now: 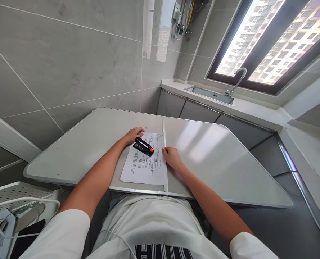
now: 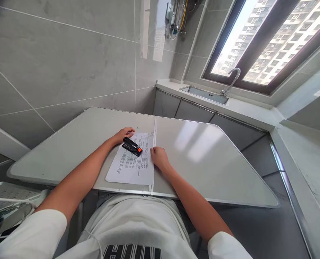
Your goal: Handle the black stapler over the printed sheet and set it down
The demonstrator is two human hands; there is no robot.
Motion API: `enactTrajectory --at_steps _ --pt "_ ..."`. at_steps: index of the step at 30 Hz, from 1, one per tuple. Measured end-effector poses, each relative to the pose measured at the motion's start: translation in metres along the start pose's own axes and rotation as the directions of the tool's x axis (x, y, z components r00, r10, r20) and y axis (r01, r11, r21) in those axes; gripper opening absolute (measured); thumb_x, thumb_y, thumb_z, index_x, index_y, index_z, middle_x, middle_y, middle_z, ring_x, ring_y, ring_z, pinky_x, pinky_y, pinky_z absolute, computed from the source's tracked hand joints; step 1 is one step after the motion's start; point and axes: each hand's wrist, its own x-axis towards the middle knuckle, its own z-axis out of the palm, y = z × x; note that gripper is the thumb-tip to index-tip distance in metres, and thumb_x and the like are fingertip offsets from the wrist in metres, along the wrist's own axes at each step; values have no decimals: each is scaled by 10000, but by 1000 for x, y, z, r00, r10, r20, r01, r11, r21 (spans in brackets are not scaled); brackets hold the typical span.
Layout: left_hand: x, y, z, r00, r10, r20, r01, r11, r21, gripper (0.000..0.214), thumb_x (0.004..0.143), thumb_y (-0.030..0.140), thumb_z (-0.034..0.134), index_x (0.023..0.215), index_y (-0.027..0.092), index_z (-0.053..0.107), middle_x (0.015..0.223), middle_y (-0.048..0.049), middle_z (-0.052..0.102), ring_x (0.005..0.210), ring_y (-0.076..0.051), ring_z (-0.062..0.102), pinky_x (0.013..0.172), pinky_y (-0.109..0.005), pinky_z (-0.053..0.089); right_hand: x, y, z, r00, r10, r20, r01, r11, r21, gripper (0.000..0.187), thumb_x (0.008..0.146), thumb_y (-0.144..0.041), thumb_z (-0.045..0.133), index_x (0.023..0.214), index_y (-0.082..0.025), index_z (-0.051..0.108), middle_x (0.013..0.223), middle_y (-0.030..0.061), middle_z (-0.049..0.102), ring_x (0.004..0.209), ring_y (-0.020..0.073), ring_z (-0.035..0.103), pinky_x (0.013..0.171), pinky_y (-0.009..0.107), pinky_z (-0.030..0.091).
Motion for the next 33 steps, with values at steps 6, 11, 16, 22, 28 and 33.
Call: enactTrajectory --at_steps 6,11,16,22,28,33 --pt "1 -2 2 1000 5 4 -5 996 84 245 925 307 566 1093 232 728 1117 -71 707 1115 -265 618 1062 -431 424 -3 8 -6 1000 8 -26 -10 997 -75 410 1022 -257 419 636 -238 283 593 -9 408 608 163 310 593 317 206" --pt "1 -6 3 999 38 11 -39 991 127 233 936 304 574 1078 230 743 1076 -63 696 1053 -246 621 1038 -415 431 -3 21 -16 998 41 -41 -44 996 -72 418 1003 -247 433 618 -241 269 593 -13 374 617 160 299 591 316 213" --pt "2 -9 3 998 63 14 -64 993 102 244 935 312 582 1037 240 791 1043 -62 677 1022 -235 630 1012 -397 456 -2 31 -32 992 124 25 -123 992 -32 417 951 -217 465 596 -246 247 591 -29 274 605 145 259 572 317 185" --pt "0 -9 2 995 96 26 -93 992 -84 263 908 361 633 1022 257 846 1094 -71 653 980 -213 647 937 -349 517 -5 34 -44 975 205 83 -209 978 30 394 867 -178 506 585 -247 240 598 -40 230 597 128 217 568 327 138" --pt "-6 1 -1 980 147 136 -127 981 -149 318 901 474 692 1088 272 850 1105 -74 648 986 -212 643 922 -333 524 -6 39 -48 967 251 37 -253 965 76 387 862 -183 498 590 -249 230 620 -36 227 620 130 205 574 327 134" --pt "-10 11 -4 971 161 176 -133 978 -163 327 889 506 716 1080 275 849 1092 -70 645 964 -205 639 872 -317 516 -5 45 -52 959 283 8 -283 959 14 382 860 -185 510 579 -252 260 618 -33 251 622 138 213 576 326 149"
